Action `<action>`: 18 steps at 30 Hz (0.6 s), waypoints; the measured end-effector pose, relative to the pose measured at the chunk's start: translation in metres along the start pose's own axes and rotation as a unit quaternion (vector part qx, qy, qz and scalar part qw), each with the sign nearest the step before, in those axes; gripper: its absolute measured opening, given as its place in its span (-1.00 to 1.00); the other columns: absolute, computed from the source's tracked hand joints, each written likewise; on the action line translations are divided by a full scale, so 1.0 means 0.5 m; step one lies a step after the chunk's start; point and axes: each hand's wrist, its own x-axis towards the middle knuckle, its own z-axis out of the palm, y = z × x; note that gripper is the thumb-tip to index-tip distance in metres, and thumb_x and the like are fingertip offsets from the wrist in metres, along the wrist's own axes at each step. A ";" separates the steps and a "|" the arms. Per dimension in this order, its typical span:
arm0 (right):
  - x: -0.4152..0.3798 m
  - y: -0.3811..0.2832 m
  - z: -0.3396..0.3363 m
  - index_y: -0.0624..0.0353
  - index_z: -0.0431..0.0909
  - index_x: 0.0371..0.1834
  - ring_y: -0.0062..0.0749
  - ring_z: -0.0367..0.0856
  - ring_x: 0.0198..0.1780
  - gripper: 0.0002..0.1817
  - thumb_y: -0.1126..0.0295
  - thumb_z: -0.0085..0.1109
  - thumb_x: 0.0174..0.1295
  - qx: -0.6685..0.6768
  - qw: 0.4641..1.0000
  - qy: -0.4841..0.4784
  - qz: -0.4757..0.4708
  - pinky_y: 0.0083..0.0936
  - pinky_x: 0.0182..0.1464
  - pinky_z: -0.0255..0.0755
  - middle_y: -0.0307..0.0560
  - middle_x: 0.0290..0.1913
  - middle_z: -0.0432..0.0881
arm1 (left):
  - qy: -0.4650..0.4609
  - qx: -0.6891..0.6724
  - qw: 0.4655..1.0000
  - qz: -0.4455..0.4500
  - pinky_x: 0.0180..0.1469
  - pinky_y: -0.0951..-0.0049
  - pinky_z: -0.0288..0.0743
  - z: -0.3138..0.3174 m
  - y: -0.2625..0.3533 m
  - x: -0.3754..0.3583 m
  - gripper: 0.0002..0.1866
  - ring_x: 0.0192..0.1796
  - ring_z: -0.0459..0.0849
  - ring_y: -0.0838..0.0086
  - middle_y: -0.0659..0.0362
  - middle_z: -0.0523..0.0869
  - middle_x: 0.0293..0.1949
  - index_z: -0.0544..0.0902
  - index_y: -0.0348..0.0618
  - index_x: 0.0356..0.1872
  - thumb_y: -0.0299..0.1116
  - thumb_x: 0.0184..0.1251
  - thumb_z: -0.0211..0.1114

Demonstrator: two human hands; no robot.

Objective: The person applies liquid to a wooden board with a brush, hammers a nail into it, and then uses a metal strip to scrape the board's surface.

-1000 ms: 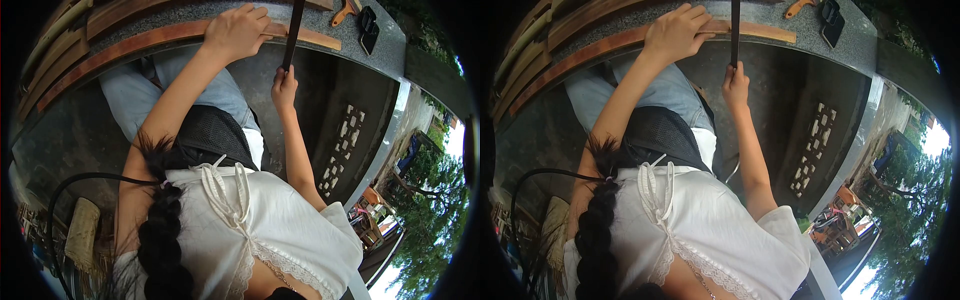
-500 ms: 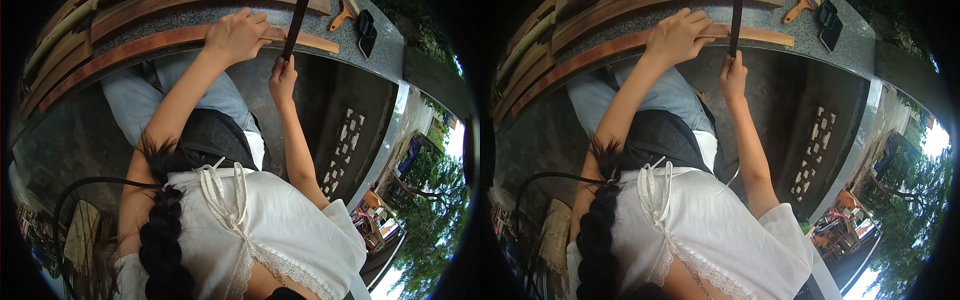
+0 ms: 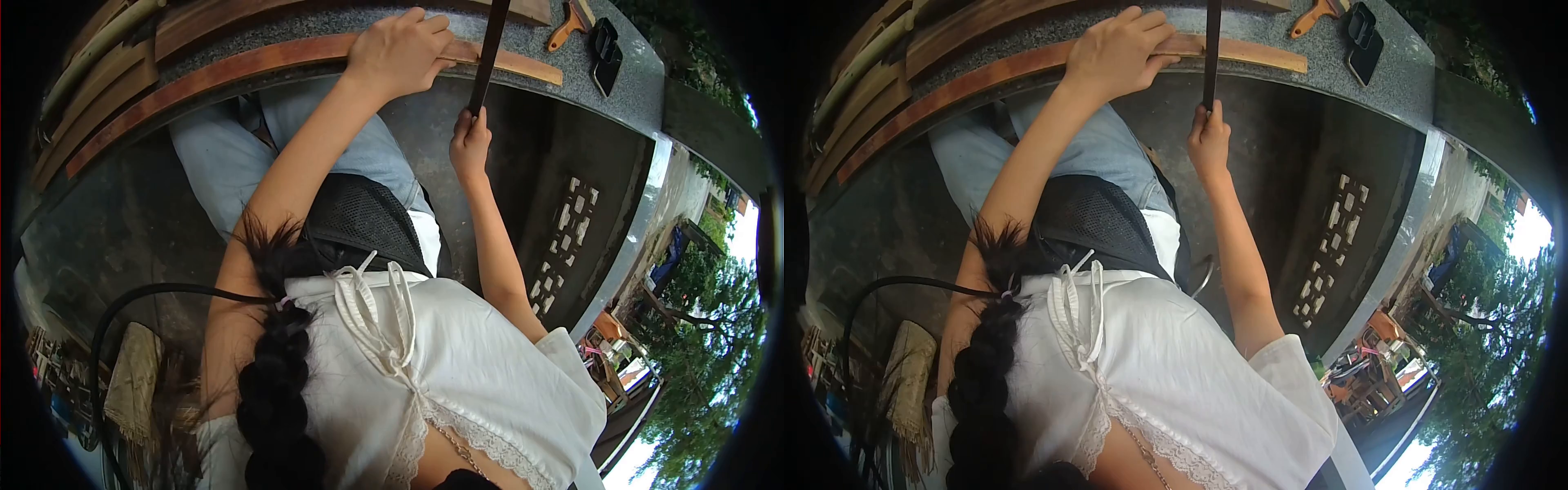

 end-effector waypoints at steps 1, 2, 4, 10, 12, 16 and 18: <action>-0.056 0.060 -0.001 0.29 0.37 -0.19 0.03 0.53 -0.64 -0.94 0.52 -0.01 0.40 -0.040 0.999 -0.006 -0.003 -0.28 -0.59 0.29 0.11 -0.65 0.47 | -0.021 0.004 1.000 -0.006 -0.14 0.41 0.63 -0.005 0.004 0.000 -0.78 -0.13 0.66 0.45 0.36 0.63 -0.29 0.68 -0.04 -0.38 -0.18 0.04 0.46; -0.113 0.109 -0.003 0.32 0.39 -0.14 0.08 0.61 -0.56 -0.92 0.53 -0.01 0.38 -0.034 0.999 0.002 -0.010 -0.30 -0.55 0.36 0.15 -0.62 0.51 | -0.042 0.008 0.999 -0.012 -0.14 0.41 0.63 -0.008 0.007 0.003 -0.78 -0.12 0.66 0.45 0.36 0.63 -0.29 0.69 -0.04 -0.37 -0.18 0.05 0.46; -0.140 0.106 -0.028 0.32 0.39 -0.15 0.09 0.63 -0.53 -0.92 0.54 -0.01 0.38 -0.059 0.998 -0.011 -0.004 -0.30 -0.53 0.38 0.16 -0.61 0.51 | -0.043 0.007 0.999 -0.012 -0.12 0.42 0.63 -0.008 0.011 0.006 -0.79 -0.12 0.66 0.44 0.36 0.63 -0.27 0.69 -0.04 -0.36 -0.18 0.06 0.45; -0.004 0.058 -0.013 0.28 0.39 -0.15 0.10 0.61 -0.55 -0.93 0.51 -0.01 0.39 -0.093 0.995 -0.047 -0.002 -0.27 -0.55 0.36 0.16 -0.60 0.53 | -0.061 0.002 0.998 -0.001 -0.08 0.40 0.58 -0.042 0.008 0.023 -0.72 -0.10 0.62 0.33 0.21 0.64 -0.29 0.65 -0.13 -0.32 -0.17 0.06 0.42; -0.018 0.050 -0.018 0.29 0.38 -0.13 0.10 0.60 -0.56 -0.91 0.51 -0.01 0.39 -0.056 0.997 -0.041 -0.017 -0.26 -0.56 0.34 0.17 -0.62 0.52 | -0.061 0.005 0.998 -0.005 -0.09 0.40 0.59 -0.044 0.003 0.024 -0.73 -0.11 0.62 0.33 0.21 0.63 -0.30 0.65 -0.12 -0.33 -0.18 0.06 0.42; -0.154 0.136 -0.007 0.31 0.38 -0.11 0.11 0.60 -0.55 -0.89 0.51 -0.02 0.38 -0.064 0.997 -0.030 0.033 -0.26 -0.55 0.36 0.18 -0.61 0.52 | -0.065 0.012 0.998 -0.004 -0.10 0.41 0.58 -0.049 0.008 0.029 -0.74 -0.12 0.61 0.33 0.21 0.63 -0.29 0.65 -0.11 -0.33 -0.19 0.05 0.43; -0.173 0.146 -0.017 0.30 0.37 -0.17 0.09 0.59 -0.57 -0.92 0.50 -0.03 0.40 -0.058 0.997 -0.029 0.048 -0.27 -0.55 0.35 0.17 -0.61 0.52 | -0.065 0.010 0.998 -0.002 -0.10 0.41 0.58 -0.046 0.006 0.026 -0.74 -0.12 0.61 0.33 0.21 0.63 -0.30 0.65 -0.11 -0.33 -0.19 0.05 0.43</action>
